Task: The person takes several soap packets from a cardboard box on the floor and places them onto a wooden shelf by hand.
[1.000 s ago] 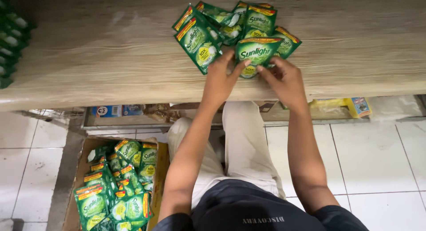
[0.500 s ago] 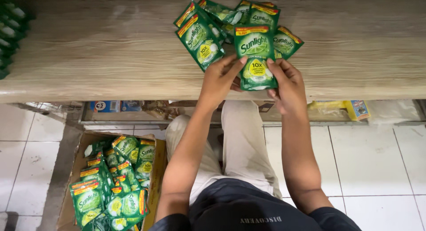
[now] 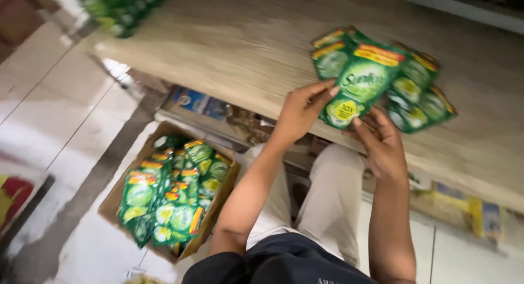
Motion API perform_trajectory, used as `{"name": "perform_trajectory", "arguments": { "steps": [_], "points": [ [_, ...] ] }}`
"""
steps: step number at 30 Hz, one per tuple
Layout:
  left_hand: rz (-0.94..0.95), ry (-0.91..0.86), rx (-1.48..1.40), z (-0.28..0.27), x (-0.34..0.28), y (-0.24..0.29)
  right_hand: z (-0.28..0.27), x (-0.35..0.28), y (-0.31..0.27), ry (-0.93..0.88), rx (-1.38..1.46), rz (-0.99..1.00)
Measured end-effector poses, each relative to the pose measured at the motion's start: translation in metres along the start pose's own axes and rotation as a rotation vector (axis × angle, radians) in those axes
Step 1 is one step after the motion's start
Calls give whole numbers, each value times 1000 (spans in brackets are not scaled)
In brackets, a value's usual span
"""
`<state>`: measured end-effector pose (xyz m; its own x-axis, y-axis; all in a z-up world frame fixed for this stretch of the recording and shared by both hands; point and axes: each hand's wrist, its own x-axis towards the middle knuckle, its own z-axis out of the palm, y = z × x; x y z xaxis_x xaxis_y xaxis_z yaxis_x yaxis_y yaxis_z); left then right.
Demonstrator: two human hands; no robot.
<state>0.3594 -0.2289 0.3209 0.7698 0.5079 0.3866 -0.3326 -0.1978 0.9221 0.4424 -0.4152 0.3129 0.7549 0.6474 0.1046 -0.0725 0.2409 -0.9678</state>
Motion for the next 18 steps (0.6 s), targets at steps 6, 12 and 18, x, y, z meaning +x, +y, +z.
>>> {"name": "perform_trajectory", "arguments": {
  "steps": [6,12,18],
  "points": [
    [-2,99,70,-73,-7,9,60,34,28,-57,-382,-116],
    [27,342,194,-156,16,-17,154,88,38,-112,-498,-164],
    [360,741,669,-236,64,-59,221,179,78,-197,-543,-409]
  ]
}}
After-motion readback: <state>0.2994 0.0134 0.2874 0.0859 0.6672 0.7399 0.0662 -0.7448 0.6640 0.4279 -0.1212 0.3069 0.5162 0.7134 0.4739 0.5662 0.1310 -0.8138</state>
